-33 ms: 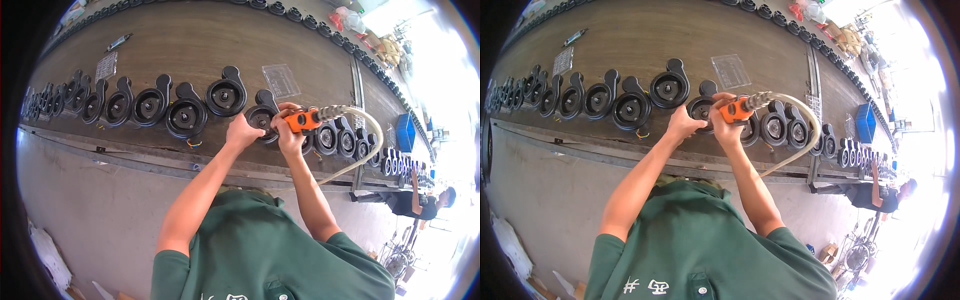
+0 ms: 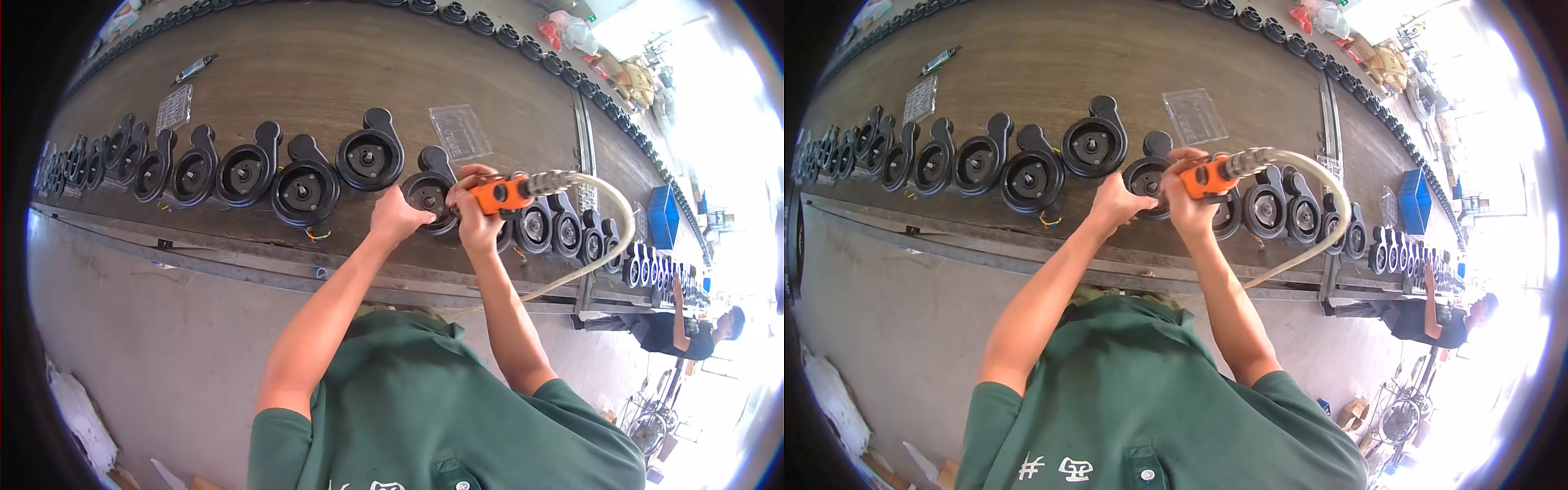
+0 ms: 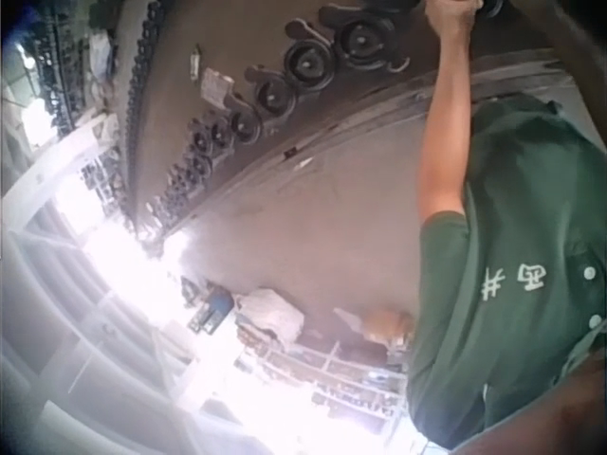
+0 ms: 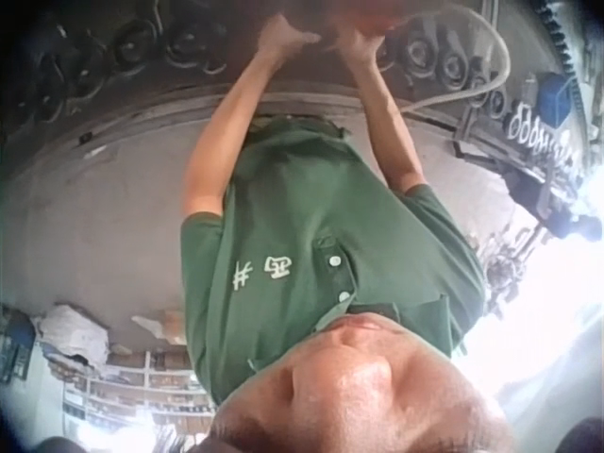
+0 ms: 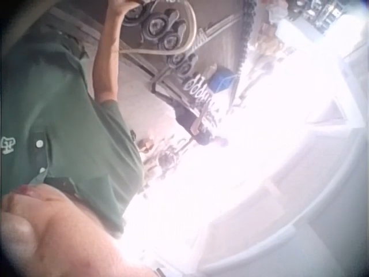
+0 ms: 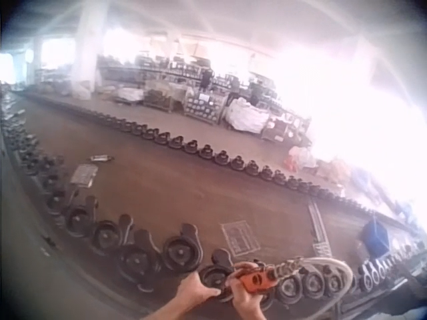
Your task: The person secures components inside black plastic blower housings using a handheld pneumatic nut runner across a series of units on an assembly line.
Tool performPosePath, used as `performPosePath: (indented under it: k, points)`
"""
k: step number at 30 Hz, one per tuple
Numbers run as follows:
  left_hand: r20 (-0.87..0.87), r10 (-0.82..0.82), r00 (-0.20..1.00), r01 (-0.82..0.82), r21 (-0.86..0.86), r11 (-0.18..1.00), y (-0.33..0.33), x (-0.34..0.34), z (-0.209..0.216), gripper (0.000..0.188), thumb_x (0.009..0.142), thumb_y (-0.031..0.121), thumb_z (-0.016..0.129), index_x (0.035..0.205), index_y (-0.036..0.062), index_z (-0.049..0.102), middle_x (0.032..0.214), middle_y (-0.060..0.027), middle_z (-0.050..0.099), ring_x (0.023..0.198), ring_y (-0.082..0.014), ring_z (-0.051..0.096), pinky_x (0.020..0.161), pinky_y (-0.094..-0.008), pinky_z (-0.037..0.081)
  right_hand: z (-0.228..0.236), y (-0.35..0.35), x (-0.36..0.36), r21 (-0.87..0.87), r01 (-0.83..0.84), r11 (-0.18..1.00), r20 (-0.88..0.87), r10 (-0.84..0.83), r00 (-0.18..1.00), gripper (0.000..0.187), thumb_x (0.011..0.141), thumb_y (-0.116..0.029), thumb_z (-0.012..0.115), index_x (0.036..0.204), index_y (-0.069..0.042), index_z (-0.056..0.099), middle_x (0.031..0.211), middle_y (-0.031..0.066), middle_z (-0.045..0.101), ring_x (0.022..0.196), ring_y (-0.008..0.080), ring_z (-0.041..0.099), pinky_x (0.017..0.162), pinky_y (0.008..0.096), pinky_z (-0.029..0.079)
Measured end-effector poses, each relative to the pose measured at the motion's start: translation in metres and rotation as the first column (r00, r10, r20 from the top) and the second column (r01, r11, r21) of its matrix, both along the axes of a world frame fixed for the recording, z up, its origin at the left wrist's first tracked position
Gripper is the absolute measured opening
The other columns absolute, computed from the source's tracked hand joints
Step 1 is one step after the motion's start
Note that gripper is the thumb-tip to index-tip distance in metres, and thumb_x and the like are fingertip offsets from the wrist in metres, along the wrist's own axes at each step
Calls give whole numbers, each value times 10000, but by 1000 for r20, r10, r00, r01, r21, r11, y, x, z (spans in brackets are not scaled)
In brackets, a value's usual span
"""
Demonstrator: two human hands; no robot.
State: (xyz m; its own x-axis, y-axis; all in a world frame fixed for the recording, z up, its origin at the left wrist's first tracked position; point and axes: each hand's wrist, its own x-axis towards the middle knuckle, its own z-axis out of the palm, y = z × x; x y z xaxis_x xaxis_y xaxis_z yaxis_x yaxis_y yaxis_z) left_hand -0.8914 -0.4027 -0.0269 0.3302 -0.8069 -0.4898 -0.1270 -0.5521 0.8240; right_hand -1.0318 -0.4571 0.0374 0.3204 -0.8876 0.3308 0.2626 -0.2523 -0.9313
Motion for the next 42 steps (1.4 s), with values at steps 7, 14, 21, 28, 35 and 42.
performPosePath:
  k: [7,14,21,28,35,42]
  points:
    - [127,39,991,-35,-34,999,-2,-9,13,732,581,293,967,1143,-56,653,1092,-250,744,1068,-394,718,933,-442,564,11,-35,18,42,163,986,40,-165,985,247,833,52,606,1078,33,582,743,42,619,626,108,603,590,246,486]
    - [81,65,995,-59,-70,996,-4,-9,8,734,574,270,967,1145,-63,648,1090,-265,740,1071,-401,715,929,-447,561,-6,-46,21,13,177,984,47,-178,983,232,842,52,584,1074,36,575,751,55,612,633,131,607,614,273,502]
    - [81,58,995,-50,-95,994,0,-6,11,714,592,244,950,1180,-23,646,1108,-252,742,1091,-407,708,944,-456,557,-15,-43,21,3,57,998,-4,-57,998,194,859,58,568,1048,17,567,783,71,612,671,153,609,659,298,522]
    - [86,101,991,-89,-138,986,-3,-12,10,692,603,224,945,1180,-15,647,1112,-238,745,1101,-402,707,962,-460,559,-12,-42,32,-1,192,981,26,-192,981,133,819,44,642,945,17,608,748,46,642,647,114,628,604,263,530]
    - [27,69,997,-65,-125,990,-10,-16,-6,643,663,254,936,1163,-47,667,1084,-230,754,991,-345,744,895,-433,581,14,-28,28,-52,256,965,26,-255,966,220,830,40,641,1045,76,617,788,45,660,640,93,611,586,237,503]
    - [771,47,635,261,-272,926,27,-46,64,523,804,241,822,1277,83,664,1375,-166,575,1264,-367,515,1045,-486,439,52,-9,-89,-110,265,958,87,-256,963,277,871,-4,631,1137,25,559,799,37,647,736,106,621,721,262,512]
